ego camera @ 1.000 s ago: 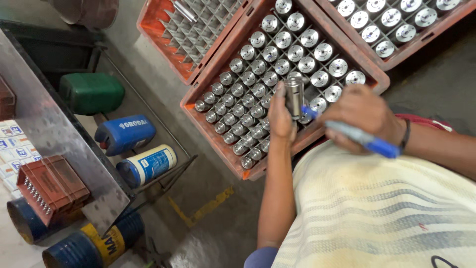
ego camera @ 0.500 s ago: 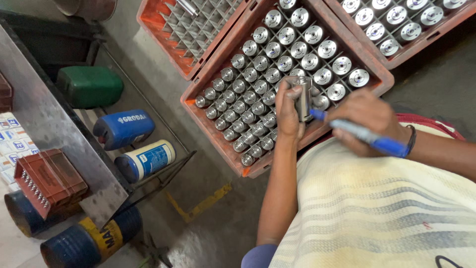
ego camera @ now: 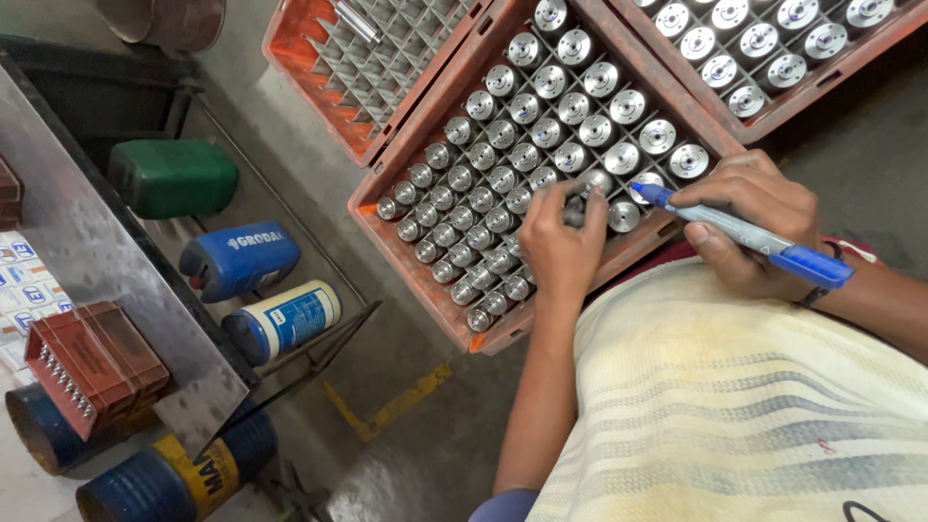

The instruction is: The person picks machined metal cylindrical parts one at a time from a divider tray and marks each with a blue marker, placing marked parts back into the tray. Around 00:30 the person carries a full tray of parts to another table and continues marking parts from the trays.

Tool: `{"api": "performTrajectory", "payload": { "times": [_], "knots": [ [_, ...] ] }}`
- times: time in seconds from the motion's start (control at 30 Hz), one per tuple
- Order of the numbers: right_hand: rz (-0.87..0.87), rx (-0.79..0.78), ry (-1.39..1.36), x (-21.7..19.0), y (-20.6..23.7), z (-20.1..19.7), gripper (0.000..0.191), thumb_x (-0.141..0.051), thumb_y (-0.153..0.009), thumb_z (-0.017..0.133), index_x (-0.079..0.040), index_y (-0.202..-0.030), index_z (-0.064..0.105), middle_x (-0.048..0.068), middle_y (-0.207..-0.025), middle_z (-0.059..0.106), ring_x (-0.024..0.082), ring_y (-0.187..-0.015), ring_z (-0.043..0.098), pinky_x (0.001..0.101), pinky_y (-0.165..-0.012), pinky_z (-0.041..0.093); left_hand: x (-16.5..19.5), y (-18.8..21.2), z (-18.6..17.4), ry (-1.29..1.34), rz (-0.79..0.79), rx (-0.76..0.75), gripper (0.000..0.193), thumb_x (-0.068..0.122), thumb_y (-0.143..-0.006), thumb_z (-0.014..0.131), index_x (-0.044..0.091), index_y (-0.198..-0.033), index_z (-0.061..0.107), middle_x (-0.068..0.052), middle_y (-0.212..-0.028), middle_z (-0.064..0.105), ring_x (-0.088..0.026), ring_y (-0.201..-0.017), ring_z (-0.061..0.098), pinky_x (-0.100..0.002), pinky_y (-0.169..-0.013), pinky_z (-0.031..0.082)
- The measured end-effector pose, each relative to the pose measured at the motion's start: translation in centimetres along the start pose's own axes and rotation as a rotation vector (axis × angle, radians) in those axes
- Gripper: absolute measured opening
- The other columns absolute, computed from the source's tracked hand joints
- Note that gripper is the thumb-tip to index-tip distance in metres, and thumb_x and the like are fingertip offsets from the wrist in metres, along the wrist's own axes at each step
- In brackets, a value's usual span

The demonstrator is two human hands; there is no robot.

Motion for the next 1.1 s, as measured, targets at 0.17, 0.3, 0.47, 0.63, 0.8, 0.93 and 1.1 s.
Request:
{"api": "performTrajectory", "payload": {
  "times": [0.17,0.3,0.47,0.63,0.8,0.93,1.1],
  "knots": [
    [0.011,-0.014,0.001,0.1,0.1,0.0,0.023,-0.015,-0.094,0.066,0.001,-0.11,0.071,0.014,-0.094,0.07,0.025,-0.084,0.068,0.0353,-0.087,0.05,0.2,0.3,3.4,-0.49,0.147,-0.146,0.053,0.052,-0.067,0.088,0.004,-0.088,0.079,-0.015,-0.086,0.07,-0.031,-0.071,0.069,-0.046,-0.063,0.054],
    [0.003,-0.021,0.007,0.2,0.2,-0.3,0.022,-0.015,-0.095,0.065,0.001,-0.111,0.07,0.012,-0.093,0.07,0.025,-0.086,0.068,0.035,-0.087,0.051,-1.1,-1.2,2.2,-0.365,0.171,-0.269,0.046,0.052,-0.065,0.082,0.014,-0.091,0.083,-0.007,-0.083,0.072,-0.021,-0.072,0.071,-0.038,-0.067,0.058],
    [-0.036,0.007,-0.034,-0.2,0.1,0.6,0.015,-0.015,-0.09,0.065,-0.003,-0.098,0.071,0.01,-0.085,0.071,0.016,-0.077,0.066,0.0335,-0.077,0.051,-4.2,-2.8,1.5,0.927,-0.102,-0.331,0.042,0.043,-0.087,0.073,0.007,-0.108,0.073,-0.006,-0.105,0.07,-0.012,-0.094,0.063,-0.035,-0.086,0.052],
    [-0.268,-0.17,-0.006,-3.3,-0.4,3.1,0.014,-0.013,-0.083,0.066,-0.004,-0.093,0.07,0.01,-0.082,0.072,0.021,-0.071,0.066,0.0392,-0.074,0.048,-5.8,-0.9,6.9,1.157,-0.268,-0.346,0.046,0.041,-0.113,0.041,0.005,-0.124,0.068,-0.004,-0.094,0.062,-0.012,-0.081,0.058,-0.031,-0.074,0.051],
    [-0.185,-0.193,-0.007,-3.4,-1.4,3.3,0.019,-0.009,-0.082,0.069,-0.001,-0.099,0.069,0.01,-0.084,0.07,0.026,-0.075,0.066,0.0419,-0.079,0.048,-5.4,-0.4,6.4,1.036,-0.158,-0.305,0.05,0.04,-0.12,0.036,0.002,-0.129,0.067,-0.005,-0.099,0.063,-0.011,-0.082,0.055,-0.026,-0.074,0.048],
    [-0.161,-0.128,-0.043,-3.5,-1.2,2.6,0.021,-0.008,-0.083,0.068,-0.001,-0.103,0.067,0.013,-0.09,0.07,0.029,-0.083,0.067,0.0402,-0.083,0.05,-5.3,-0.3,6.7,1.137,-0.219,-0.317,0.043,0.041,-0.114,0.044,0.004,-0.125,0.062,-0.001,-0.084,0.056,-0.01,-0.063,0.055,-0.027,-0.055,0.05],
    [-0.14,-0.193,-0.069,-3.3,-0.4,3.2,0.02,-0.009,-0.082,0.069,-0.001,-0.1,0.069,0.012,-0.089,0.071,0.028,-0.081,0.067,0.0408,-0.082,0.051,-5.2,-0.4,7.5,1.179,-0.264,-0.349,0.029,0.019,-0.092,0.066,0.01,-0.114,0.049,-0.007,-0.091,0.063,-0.015,-0.065,0.064,-0.034,-0.056,0.056]
  ]
}}
Point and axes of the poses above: each hand's wrist, its own y-axis away from the middle knuckle, its own z-axis out of the palm, x = y × z, the point moved 10 cm from there along -y, towards the middle knuckle
